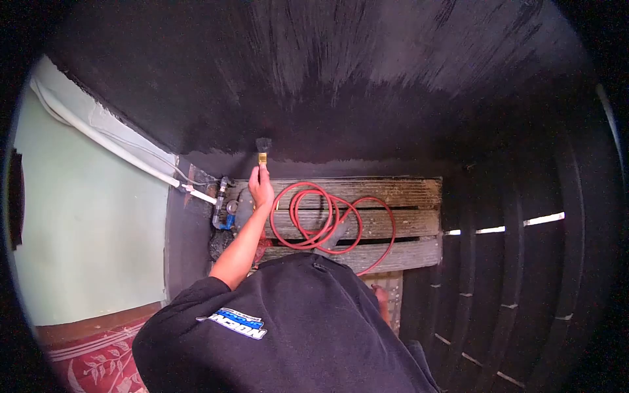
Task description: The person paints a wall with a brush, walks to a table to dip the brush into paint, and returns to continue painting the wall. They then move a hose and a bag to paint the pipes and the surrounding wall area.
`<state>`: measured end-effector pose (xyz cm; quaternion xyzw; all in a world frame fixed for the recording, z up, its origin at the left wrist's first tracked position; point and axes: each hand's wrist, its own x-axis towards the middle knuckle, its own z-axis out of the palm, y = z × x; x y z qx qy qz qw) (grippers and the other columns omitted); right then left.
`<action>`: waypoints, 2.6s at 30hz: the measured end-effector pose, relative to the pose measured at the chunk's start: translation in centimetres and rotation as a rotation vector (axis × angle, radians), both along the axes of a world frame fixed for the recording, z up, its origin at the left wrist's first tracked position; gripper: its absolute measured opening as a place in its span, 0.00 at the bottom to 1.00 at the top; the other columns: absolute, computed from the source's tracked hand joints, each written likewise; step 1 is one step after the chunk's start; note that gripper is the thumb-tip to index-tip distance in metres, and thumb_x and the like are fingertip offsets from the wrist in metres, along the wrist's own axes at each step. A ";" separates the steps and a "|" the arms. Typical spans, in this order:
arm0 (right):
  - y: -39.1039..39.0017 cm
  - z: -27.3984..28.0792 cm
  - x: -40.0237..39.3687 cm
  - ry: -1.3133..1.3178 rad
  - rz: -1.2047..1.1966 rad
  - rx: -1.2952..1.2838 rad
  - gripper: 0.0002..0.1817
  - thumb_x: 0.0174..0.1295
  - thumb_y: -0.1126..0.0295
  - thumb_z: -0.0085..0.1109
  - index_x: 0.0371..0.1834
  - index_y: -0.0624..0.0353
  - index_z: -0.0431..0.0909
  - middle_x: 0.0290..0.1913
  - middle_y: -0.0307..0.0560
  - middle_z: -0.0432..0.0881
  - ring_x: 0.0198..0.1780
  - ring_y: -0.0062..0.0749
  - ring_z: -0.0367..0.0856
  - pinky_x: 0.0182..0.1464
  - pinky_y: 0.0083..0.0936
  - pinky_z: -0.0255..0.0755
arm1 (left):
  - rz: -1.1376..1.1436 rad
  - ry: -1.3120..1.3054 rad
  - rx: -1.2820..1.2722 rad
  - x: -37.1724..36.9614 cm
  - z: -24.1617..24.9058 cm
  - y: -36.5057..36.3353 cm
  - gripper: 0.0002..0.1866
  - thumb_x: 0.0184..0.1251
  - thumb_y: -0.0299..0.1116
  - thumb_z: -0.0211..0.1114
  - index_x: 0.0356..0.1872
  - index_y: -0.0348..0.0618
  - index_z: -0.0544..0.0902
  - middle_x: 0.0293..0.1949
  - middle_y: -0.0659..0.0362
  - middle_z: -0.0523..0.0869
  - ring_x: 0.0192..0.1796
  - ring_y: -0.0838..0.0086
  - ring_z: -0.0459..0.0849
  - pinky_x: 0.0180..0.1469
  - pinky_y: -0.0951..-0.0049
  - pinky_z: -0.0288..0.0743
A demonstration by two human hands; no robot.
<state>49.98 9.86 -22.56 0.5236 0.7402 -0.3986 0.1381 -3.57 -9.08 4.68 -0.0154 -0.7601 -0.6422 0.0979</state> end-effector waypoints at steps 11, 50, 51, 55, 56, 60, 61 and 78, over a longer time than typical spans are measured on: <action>0.1 5.7 -3.3 0.138 -0.237 -0.155 0.18 0.64 0.60 0.51 0.44 0.63 0.82 0.41 0.56 0.84 0.43 0.39 0.83 0.49 0.33 0.71 | -0.078 -0.737 -0.439 -3.1 -11.9 0.9 0.26 0.65 0.57 0.54 0.45 0.44 0.83 0.44 0.47 0.85 0.51 0.51 0.81 0.54 0.57 0.72; 2.3 8.5 -5.4 0.199 0.075 -0.020 0.17 0.66 0.62 0.50 0.36 0.66 0.81 0.31 0.51 0.84 0.35 0.37 0.81 0.39 0.37 0.71 | -0.193 -0.303 -0.317 1.1 -6.9 1.2 0.21 0.68 0.51 0.54 0.35 0.40 0.80 0.33 0.44 0.83 0.39 0.46 0.80 0.40 0.54 0.71; 2.3 8.2 -5.1 0.476 -0.171 -0.225 0.17 0.67 0.62 0.50 0.33 0.68 0.80 0.27 0.46 0.82 0.31 0.35 0.78 0.35 0.37 0.70 | -0.195 -0.302 -0.310 0.6 -7.9 1.4 0.21 0.68 0.51 0.54 0.35 0.40 0.80 0.33 0.44 0.83 0.39 0.46 0.80 0.40 0.54 0.71; 2.9 9.7 -5.3 0.442 -0.637 -0.601 0.18 0.68 0.63 0.50 0.27 0.69 0.76 0.23 0.40 0.76 0.26 0.31 0.71 0.32 0.33 0.67 | -0.216 -0.509 -0.460 -2.1 -10.4 2.1 0.21 0.68 0.51 0.51 0.39 0.44 0.82 0.42 0.45 0.83 0.48 0.48 0.80 0.50 0.52 0.72; 2.7 11.1 -5.7 0.404 -0.626 -0.559 0.18 0.67 0.63 0.50 0.26 0.68 0.76 0.23 0.40 0.76 0.26 0.31 0.71 0.31 0.33 0.66 | -0.233 -0.531 -0.516 -2.5 -10.4 2.1 0.22 0.68 0.52 0.50 0.41 0.43 0.82 0.45 0.45 0.83 0.51 0.49 0.79 0.53 0.53 0.72; 1.9 14.1 -7.0 0.296 -0.576 -0.435 0.18 0.67 0.63 0.51 0.25 0.67 0.76 0.23 0.40 0.76 0.25 0.31 0.70 0.30 0.33 0.66 | -0.234 -0.656 -0.544 -2.8 -12.0 1.8 0.24 0.68 0.52 0.49 0.43 0.42 0.82 0.51 0.44 0.81 0.56 0.51 0.78 0.59 0.56 0.70; 1.8 14.3 -7.0 0.291 -0.554 -0.416 0.18 0.67 0.63 0.51 0.25 0.67 0.76 0.23 0.40 0.76 0.25 0.31 0.70 0.31 0.33 0.66 | -0.197 -0.693 -0.508 -2.4 -11.2 1.7 0.24 0.68 0.52 0.49 0.42 0.42 0.83 0.50 0.45 0.82 0.55 0.51 0.78 0.58 0.56 0.70; 3.0 12.4 -7.1 0.240 -0.361 -0.313 0.16 0.66 0.63 0.53 0.29 0.67 0.77 0.26 0.44 0.78 0.26 0.33 0.73 0.31 0.33 0.68 | 0.064 -0.334 -0.050 -3.3 -12.8 -0.5 0.22 0.71 0.50 0.53 0.30 0.39 0.77 0.26 0.55 0.77 0.32 0.65 0.74 0.36 0.64 0.67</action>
